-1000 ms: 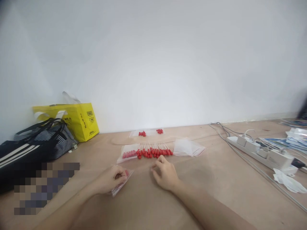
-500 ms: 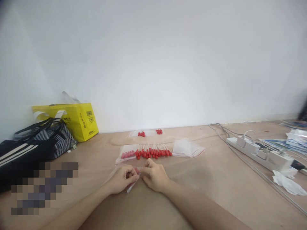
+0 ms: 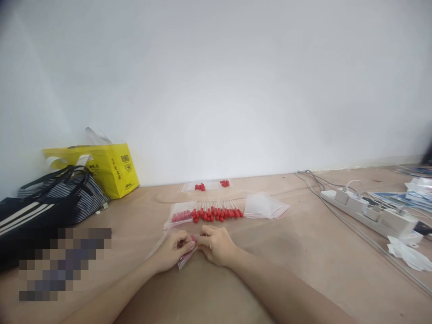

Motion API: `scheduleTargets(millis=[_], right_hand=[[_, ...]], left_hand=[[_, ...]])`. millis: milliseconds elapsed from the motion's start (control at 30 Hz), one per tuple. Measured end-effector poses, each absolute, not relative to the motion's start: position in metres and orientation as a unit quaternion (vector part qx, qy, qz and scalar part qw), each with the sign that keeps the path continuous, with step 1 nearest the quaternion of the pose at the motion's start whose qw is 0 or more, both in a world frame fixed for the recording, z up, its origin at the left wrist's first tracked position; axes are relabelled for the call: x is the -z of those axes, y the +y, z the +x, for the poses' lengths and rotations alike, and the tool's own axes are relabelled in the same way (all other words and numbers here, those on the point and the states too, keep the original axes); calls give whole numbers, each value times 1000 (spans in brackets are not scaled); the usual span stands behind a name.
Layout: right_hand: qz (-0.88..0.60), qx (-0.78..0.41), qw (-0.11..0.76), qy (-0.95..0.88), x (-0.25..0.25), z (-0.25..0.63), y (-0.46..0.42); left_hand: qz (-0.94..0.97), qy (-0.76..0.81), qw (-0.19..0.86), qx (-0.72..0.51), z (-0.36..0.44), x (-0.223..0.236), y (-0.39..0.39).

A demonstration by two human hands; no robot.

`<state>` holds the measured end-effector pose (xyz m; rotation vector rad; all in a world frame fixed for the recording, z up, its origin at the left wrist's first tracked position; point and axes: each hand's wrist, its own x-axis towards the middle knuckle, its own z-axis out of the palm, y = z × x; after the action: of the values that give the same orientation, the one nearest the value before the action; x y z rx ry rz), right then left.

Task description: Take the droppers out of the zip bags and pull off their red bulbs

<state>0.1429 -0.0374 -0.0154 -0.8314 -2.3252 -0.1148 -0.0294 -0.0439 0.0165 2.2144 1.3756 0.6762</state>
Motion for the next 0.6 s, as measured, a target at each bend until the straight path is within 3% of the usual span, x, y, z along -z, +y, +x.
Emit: scheduleTargets(millis=[367,600], right_hand=[[-301,49,291,-907,11,140,-39],[-265,72,258,-926,6,146,-42]], left_hand=[[824,470,198,-248,-26,-12,-49],[791,495,166,-319,-31,-9,-40]])
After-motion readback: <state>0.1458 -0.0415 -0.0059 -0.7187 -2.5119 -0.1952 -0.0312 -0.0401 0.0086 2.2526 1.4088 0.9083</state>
